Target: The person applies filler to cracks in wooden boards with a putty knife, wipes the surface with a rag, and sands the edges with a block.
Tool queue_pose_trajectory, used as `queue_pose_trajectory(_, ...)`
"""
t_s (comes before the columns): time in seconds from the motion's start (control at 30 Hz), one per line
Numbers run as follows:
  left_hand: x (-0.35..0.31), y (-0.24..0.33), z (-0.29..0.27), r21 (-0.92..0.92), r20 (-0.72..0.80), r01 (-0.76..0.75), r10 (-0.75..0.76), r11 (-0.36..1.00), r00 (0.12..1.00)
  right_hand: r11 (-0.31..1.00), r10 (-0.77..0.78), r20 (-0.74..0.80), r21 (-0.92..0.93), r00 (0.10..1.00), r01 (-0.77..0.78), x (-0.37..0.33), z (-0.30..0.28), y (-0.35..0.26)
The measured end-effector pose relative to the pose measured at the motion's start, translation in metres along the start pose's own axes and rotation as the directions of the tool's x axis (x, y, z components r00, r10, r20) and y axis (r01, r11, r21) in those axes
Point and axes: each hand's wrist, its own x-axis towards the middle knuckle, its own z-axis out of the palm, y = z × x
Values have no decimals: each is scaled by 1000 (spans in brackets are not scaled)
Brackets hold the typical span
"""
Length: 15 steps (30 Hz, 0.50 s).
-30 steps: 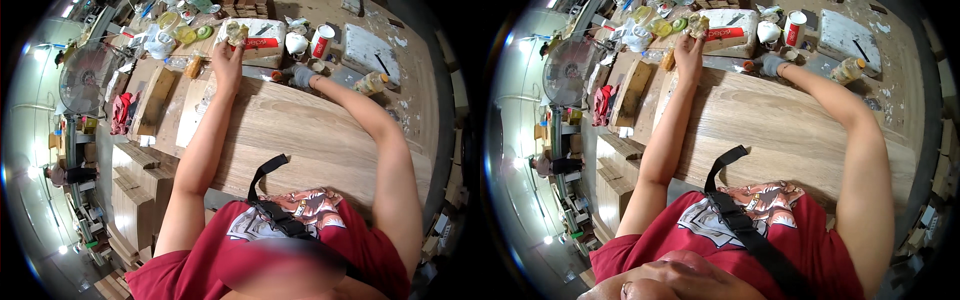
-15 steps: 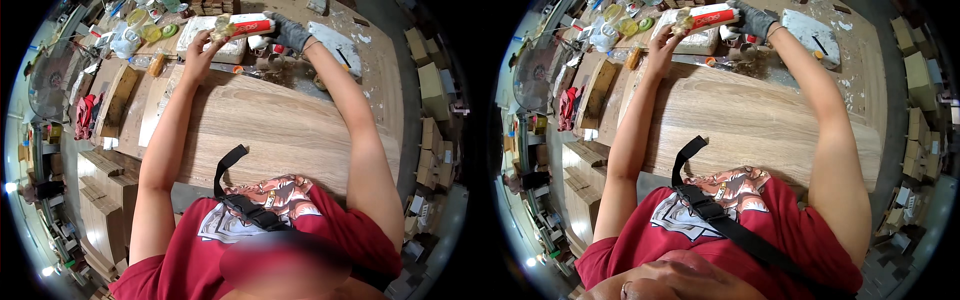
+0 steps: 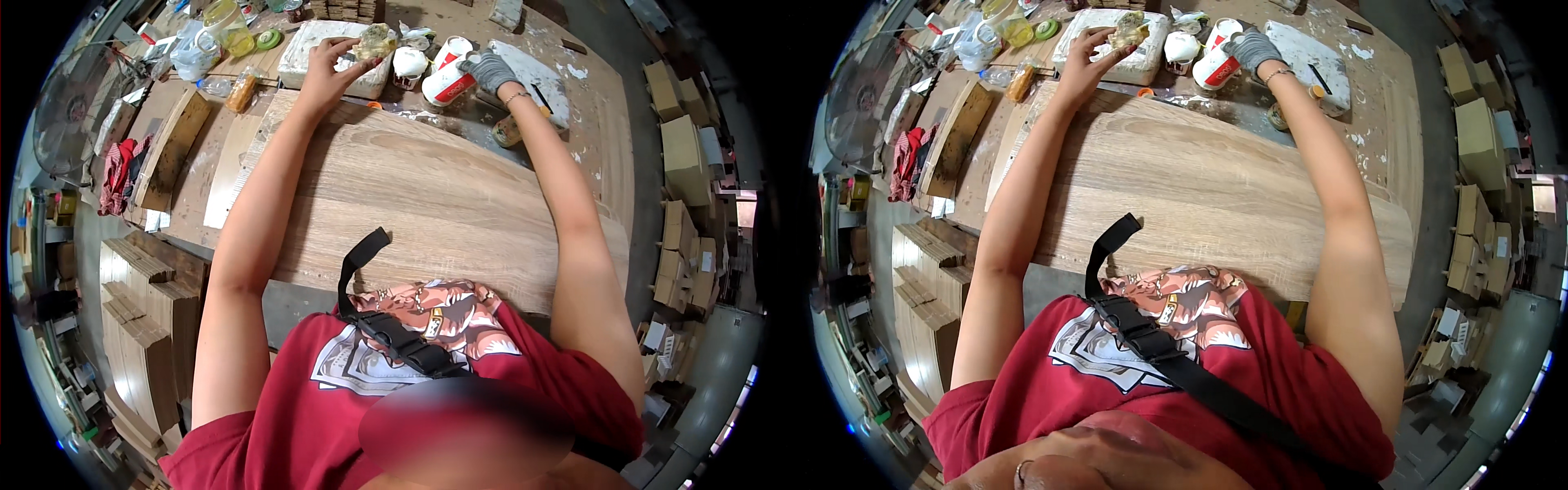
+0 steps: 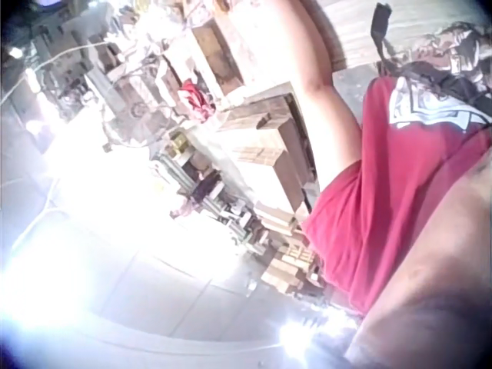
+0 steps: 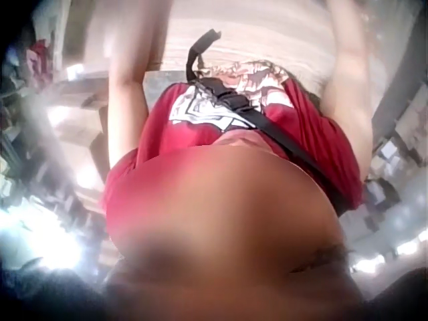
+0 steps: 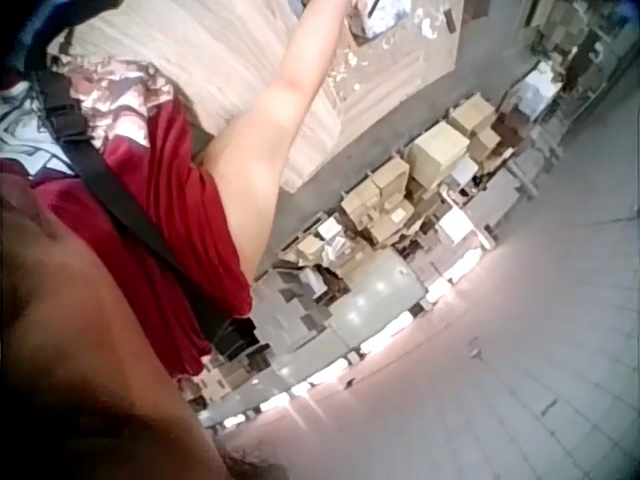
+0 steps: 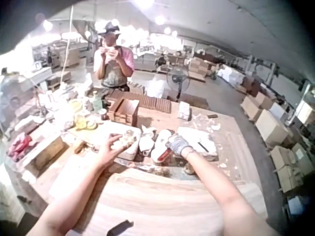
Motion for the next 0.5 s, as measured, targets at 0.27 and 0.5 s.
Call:
queue_pose_trajectory(0.27,12,11,11,3,13,-44,44,999,999,980,-130,129,-133,983,147,18,57,-2)
queue_pose_trajectory(0.5,7,9,4,96,-10,-129,130,987,991,971,102,-96,228,990,-78,-8,-11,-58)
